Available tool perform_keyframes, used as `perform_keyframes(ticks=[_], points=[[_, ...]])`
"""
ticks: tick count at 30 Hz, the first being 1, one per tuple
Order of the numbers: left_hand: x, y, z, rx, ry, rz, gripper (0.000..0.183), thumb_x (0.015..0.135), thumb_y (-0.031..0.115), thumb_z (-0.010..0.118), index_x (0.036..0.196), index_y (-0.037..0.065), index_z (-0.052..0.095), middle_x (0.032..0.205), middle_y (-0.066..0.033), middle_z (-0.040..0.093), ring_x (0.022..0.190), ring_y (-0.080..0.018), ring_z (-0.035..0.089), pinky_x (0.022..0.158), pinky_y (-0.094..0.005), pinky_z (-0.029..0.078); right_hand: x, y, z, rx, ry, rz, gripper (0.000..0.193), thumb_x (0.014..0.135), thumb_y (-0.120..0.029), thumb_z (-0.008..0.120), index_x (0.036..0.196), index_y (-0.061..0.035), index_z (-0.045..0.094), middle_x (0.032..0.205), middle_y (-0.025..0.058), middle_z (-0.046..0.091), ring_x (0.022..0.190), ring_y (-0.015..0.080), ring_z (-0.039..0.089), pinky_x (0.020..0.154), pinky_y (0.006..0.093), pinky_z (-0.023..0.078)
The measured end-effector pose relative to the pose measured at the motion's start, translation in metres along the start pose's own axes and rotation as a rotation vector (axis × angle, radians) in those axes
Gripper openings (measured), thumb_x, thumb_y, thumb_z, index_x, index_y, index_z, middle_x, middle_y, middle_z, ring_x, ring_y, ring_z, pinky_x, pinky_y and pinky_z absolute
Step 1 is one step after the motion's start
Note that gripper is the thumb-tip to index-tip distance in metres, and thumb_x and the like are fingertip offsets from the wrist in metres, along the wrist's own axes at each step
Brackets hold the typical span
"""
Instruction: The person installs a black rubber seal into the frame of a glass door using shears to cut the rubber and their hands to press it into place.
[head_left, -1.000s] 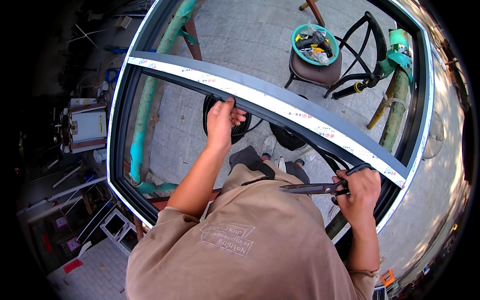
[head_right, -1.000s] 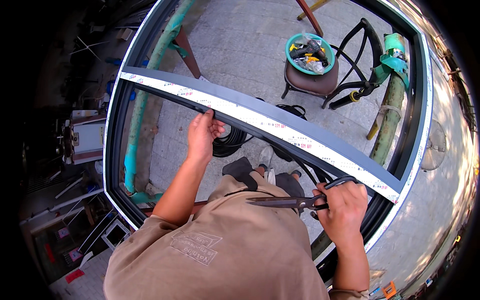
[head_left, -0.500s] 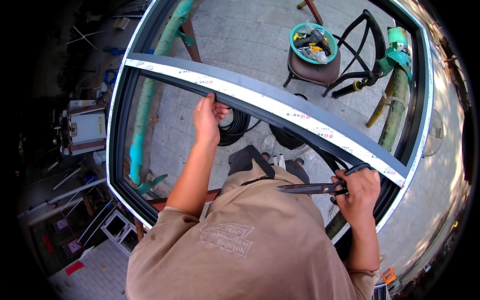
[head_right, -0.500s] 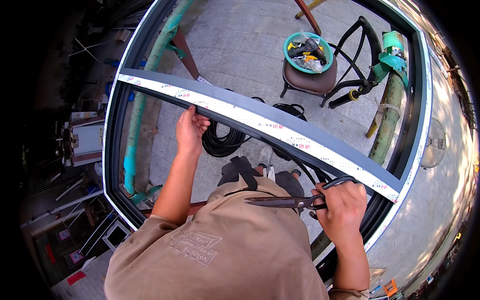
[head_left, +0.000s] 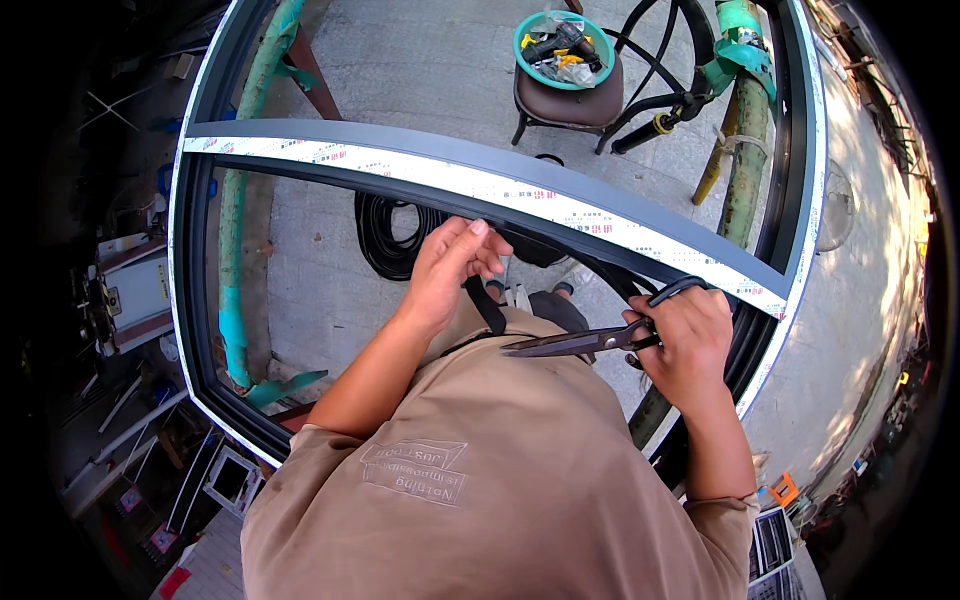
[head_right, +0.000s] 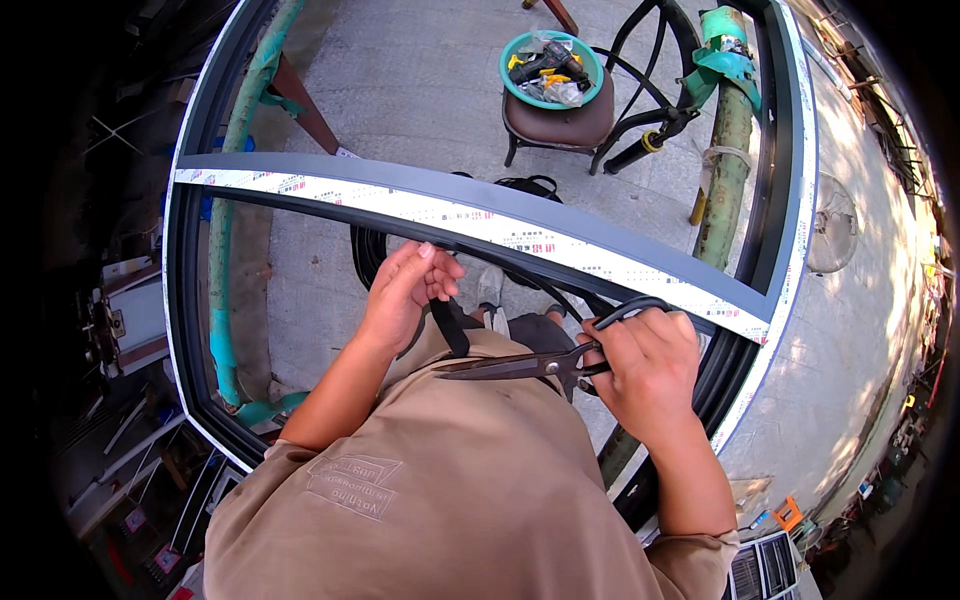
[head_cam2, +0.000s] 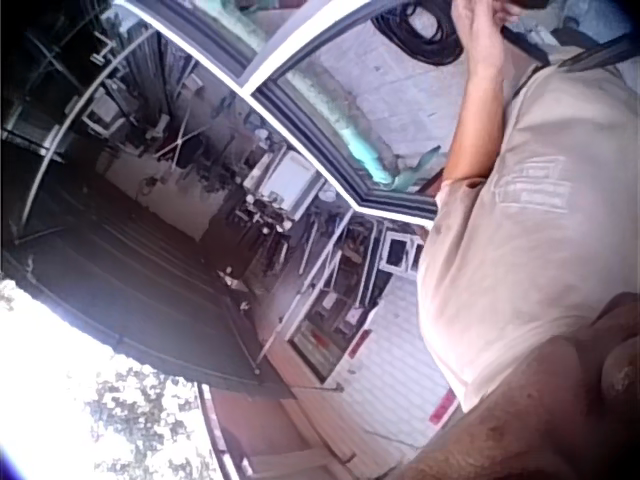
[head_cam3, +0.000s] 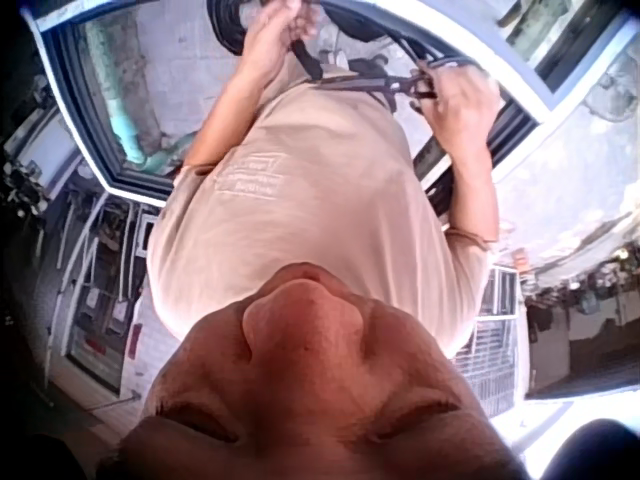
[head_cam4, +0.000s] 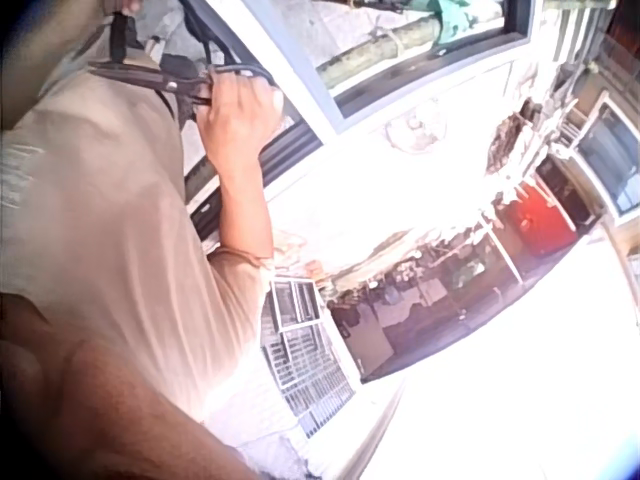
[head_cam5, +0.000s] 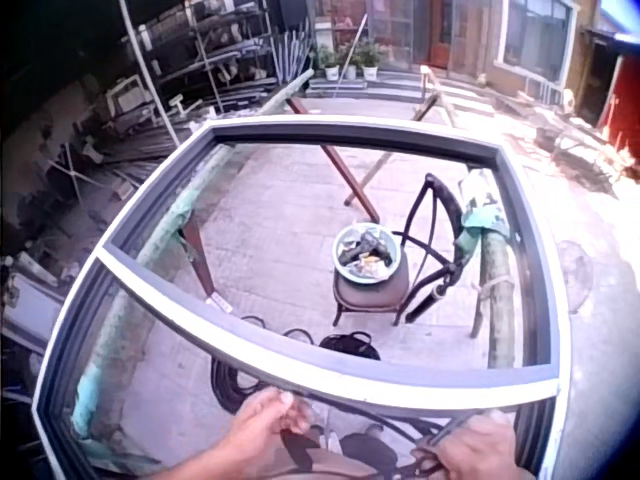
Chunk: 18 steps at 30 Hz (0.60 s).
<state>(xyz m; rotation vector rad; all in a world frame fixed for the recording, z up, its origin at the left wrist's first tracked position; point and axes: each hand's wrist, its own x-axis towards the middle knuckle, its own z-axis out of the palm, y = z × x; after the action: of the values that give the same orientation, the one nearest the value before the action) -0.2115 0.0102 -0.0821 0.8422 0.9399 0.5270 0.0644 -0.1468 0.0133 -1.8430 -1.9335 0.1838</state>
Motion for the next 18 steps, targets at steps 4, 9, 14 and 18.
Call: perform_keyframes(ticks=[4, 9, 14, 18], points=[[0.014, -0.008, 0.027, -0.071, 0.0, -0.109, 0.036, 0.113, 0.037, 0.061, 0.103, 0.005, 0.073, 0.094, -0.0052, 0.078, 0.077, -0.0085, 0.067, 0.073, -0.0244, 0.05, 0.001, -0.001, -0.002, 0.031, 0.013, 0.006, 0.021, 0.073, -0.009, 0.091, 0.089, -0.0082, 0.077, 0.072, 0.0026, 0.066, 0.07, 0.0232, 0.06, 0.066, 0.0388, 0.037], [0.016, -0.01, 0.036, 0.014, 0.098, -0.084, 0.041, 0.112, 0.037, 0.062, 0.091, 0.005, 0.076, 0.083, -0.0046, 0.077, 0.07, -0.0083, 0.066, 0.066, -0.0252, 0.048, 0.0, -0.001, 0.002, 0.009, 0.031, 0.023, 0.021, 0.073, -0.009, 0.091, 0.089, -0.0078, 0.077, 0.071, 0.0026, 0.066, 0.069, 0.0231, 0.06, 0.065, 0.0394, 0.036], [0.017, -0.014, 0.04, 0.009, 0.124, -0.054, 0.043, 0.112, 0.036, 0.063, 0.089, 0.002, 0.077, 0.083, -0.0057, 0.077, 0.069, -0.0089, 0.065, 0.064, -0.0258, 0.048, 0.002, -0.005, 0.005, -0.024, 0.037, 0.055, 0.023, 0.072, -0.006, 0.09, 0.09, -0.0081, 0.077, 0.073, 0.0026, 0.067, 0.07, 0.0231, 0.061, 0.065, 0.0395, 0.037], [0.017, -0.026, 0.043, 0.001, 0.026, -0.036, 0.042, 0.112, 0.035, 0.064, 0.09, 0.001, 0.077, 0.083, -0.0062, 0.077, 0.07, -0.0093, 0.066, 0.064, -0.0257, 0.048, 0.001, -0.005, 0.005, -0.028, 0.03, 0.058, 0.025, 0.071, -0.005, 0.09, 0.092, -0.0083, 0.077, 0.073, 0.0024, 0.068, 0.069, 0.0234, 0.061, 0.065, 0.0395, 0.037]])
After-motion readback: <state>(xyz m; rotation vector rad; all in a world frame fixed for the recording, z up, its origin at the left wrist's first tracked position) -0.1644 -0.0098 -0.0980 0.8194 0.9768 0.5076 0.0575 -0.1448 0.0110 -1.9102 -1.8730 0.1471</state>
